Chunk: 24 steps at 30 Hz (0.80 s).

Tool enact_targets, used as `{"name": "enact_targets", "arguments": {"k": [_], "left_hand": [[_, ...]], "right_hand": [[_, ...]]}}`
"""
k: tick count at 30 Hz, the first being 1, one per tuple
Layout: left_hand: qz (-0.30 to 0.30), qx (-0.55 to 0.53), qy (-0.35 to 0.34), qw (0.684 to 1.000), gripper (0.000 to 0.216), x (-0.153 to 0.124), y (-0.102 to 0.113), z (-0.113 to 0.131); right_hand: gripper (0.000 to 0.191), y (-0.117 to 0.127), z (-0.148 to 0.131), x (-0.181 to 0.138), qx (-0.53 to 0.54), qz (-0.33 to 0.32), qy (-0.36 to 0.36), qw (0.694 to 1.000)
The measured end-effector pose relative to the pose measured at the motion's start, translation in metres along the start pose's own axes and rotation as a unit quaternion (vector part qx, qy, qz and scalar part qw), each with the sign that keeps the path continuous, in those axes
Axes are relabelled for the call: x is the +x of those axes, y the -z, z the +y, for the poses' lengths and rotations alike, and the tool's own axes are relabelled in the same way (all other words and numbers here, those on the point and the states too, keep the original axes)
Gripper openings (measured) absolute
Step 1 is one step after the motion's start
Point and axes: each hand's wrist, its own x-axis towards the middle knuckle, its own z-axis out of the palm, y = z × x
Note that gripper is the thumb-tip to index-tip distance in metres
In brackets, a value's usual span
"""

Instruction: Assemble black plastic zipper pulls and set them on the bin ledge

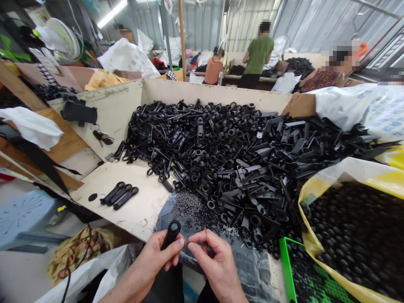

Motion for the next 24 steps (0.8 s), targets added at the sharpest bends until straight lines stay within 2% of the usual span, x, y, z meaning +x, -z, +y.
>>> {"name": "enact_targets", "arguments": {"k": [4,14,24], "left_hand": [[-0.001,0.009,0.000,1.000,0.040,-0.0007,0.0010,-0.0018],[-0.001,0.017,0.011,1.000,0.043,-0.0028,0.0012,-0.0081],[0.015,0.011,0.031,0.999,0.042,-0.0061,-0.0024,-0.0051]], "right_hand": [[0.022,-0.0016,0.0008,-0.0011,-0.032,-0.014,0.055,0.998],[0.014,-0.0042,0.0043,-0.0040,-0.045,-0.026,0.104,0.993],[0.014,-0.0033,0.0055,-0.0080,-0.022,-0.008,0.072,0.997]]}}
